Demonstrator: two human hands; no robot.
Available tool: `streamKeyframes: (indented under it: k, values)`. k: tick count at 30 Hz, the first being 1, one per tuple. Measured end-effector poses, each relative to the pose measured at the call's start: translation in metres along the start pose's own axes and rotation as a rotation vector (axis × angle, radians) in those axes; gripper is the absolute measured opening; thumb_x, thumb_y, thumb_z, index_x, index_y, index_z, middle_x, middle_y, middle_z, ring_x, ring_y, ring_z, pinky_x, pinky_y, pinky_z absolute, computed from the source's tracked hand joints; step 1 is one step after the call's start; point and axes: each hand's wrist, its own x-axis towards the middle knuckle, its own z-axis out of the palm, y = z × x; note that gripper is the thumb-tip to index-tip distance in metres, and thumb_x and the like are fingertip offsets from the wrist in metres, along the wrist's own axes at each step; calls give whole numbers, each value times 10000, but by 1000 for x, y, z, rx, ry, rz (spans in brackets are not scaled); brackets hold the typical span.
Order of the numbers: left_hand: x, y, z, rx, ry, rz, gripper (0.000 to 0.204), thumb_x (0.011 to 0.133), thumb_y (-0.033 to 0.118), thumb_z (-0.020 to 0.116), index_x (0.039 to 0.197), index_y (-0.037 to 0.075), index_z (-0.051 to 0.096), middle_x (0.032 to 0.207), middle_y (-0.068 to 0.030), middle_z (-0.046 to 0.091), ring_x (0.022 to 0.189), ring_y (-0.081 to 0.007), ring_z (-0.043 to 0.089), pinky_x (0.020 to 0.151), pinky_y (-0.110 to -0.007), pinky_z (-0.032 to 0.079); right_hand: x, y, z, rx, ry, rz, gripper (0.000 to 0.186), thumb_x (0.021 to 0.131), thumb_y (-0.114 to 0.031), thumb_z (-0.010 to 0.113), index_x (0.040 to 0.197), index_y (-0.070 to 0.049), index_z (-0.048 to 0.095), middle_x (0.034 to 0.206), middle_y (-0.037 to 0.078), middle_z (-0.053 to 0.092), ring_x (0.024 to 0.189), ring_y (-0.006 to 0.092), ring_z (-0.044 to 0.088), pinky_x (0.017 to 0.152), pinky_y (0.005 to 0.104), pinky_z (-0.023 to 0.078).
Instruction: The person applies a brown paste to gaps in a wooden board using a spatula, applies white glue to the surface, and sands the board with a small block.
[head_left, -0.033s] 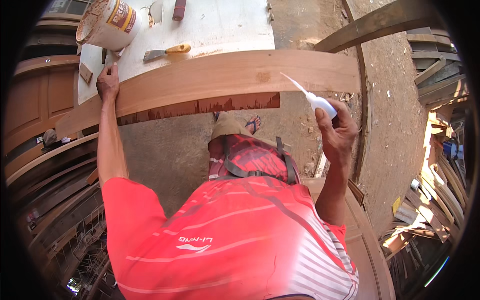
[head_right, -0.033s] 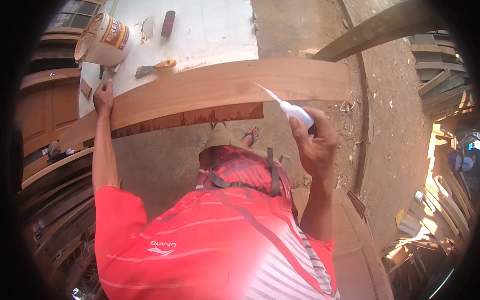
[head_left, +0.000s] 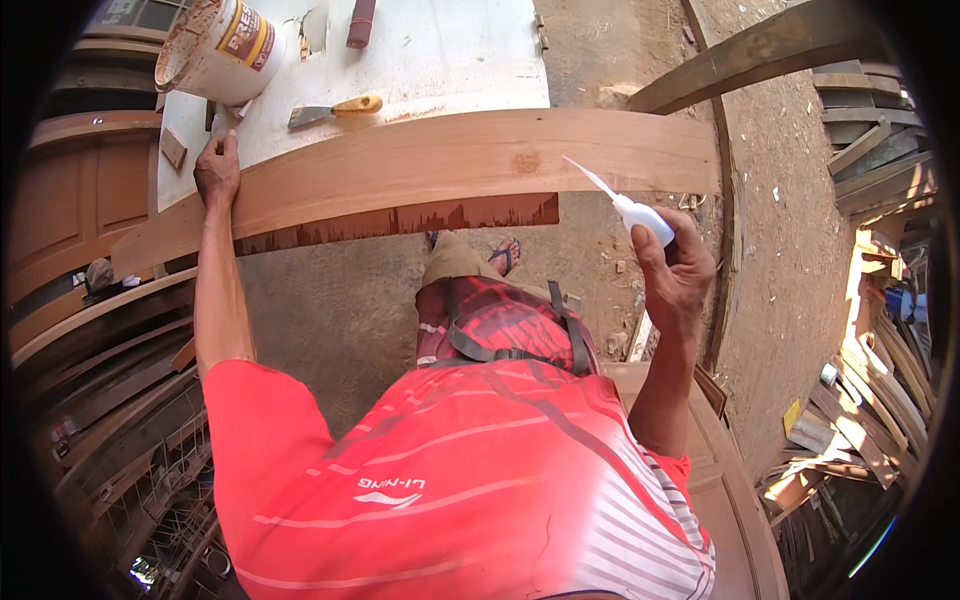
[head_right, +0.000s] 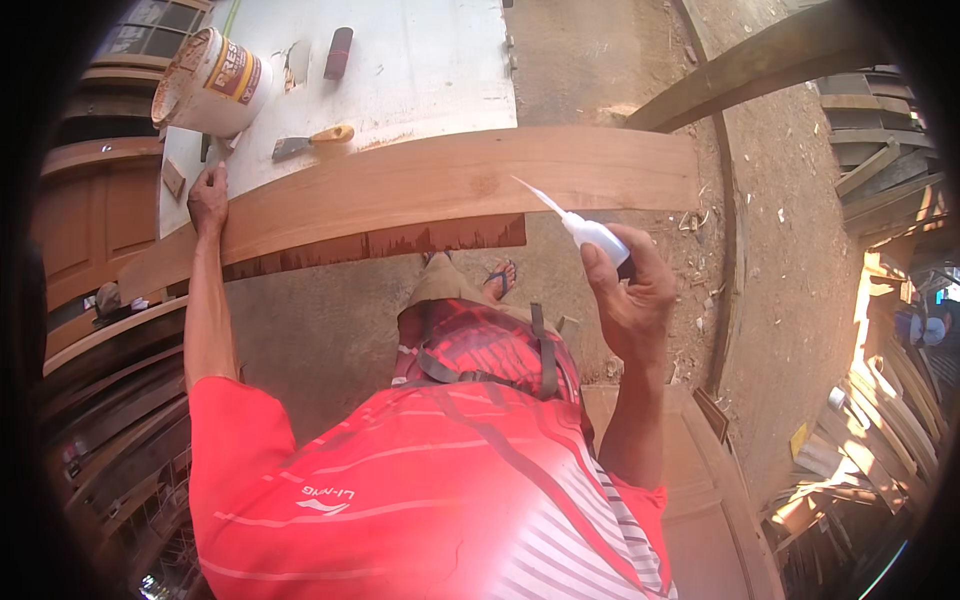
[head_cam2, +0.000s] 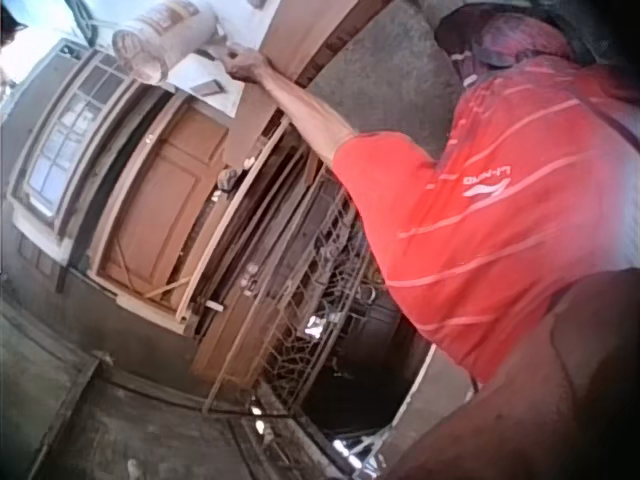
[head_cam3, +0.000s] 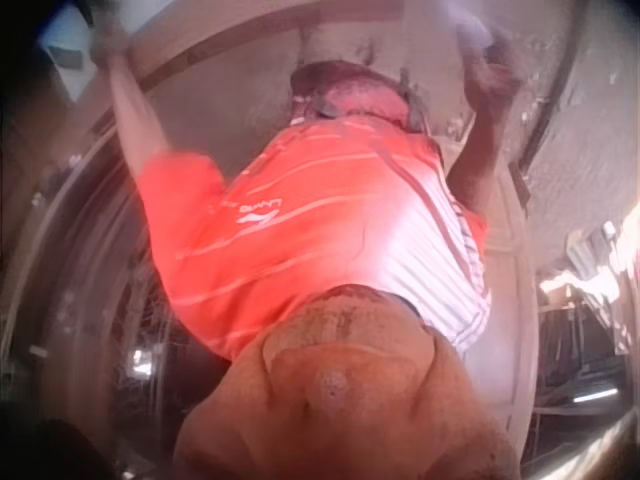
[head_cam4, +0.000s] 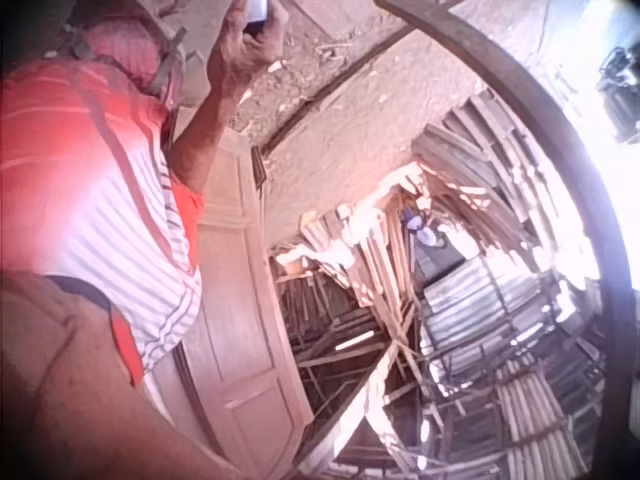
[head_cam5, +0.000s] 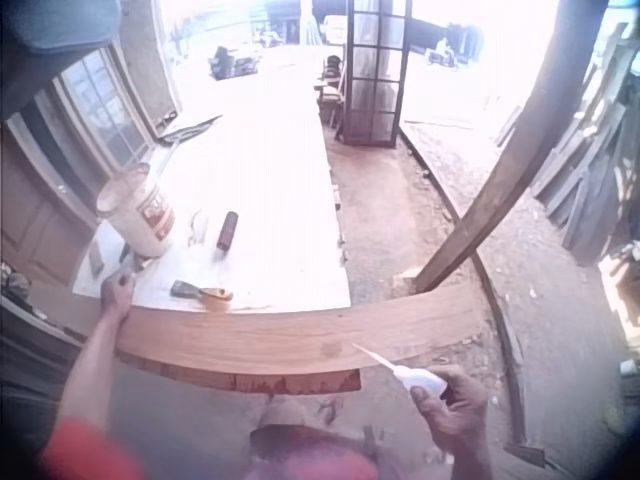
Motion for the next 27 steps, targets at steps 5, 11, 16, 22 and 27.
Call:
streamKeyframes:
  k: [5,11,16,22,27]
  values:
    - [1,-2,3,22,-24,-14,432,981,479,639,1026,71,775,932,-110,772,894,-276,726,837,-385,533,6,9,-7,14,9,52,240,1001,-165,739,1170,-1,689,837,-37,636,712,25,527,609,212,409]
    - [6,-11,5,37,-95,-57,404,996,444,651,1058,64,774,952,-103,774,887,-265,715,832,-378,527,4,4,-14,101,42,132,260,1006,-161,735,1190,13,677,937,-12,660,787,42,556,672,213,444]
    - [4,-15,3,0,-90,-28,409,1000,429,651,986,32,750,878,-94,749,830,-237,686,799,-373,514,5,9,-15,121,44,151,261,1005,-152,733,1196,18,676,960,1,678,816,53,579,701,221,463]
    - [5,-7,5,29,-75,7,406,1011,406,655,929,16,734,790,-39,698,771,-142,628,759,-311,492,10,8,-19,110,85,160,255,1007,-141,730,1197,20,675,950,-8,669,802,47,562,684,219,448]
    - [5,-9,3,48,-87,-21,428,990,461,647,951,49,757,845,-101,740,810,-239,682,783,-379,515,7,11,-12,151,34,171,252,1005,-139,734,1189,22,675,940,-19,659,788,37,551,669,212,440]
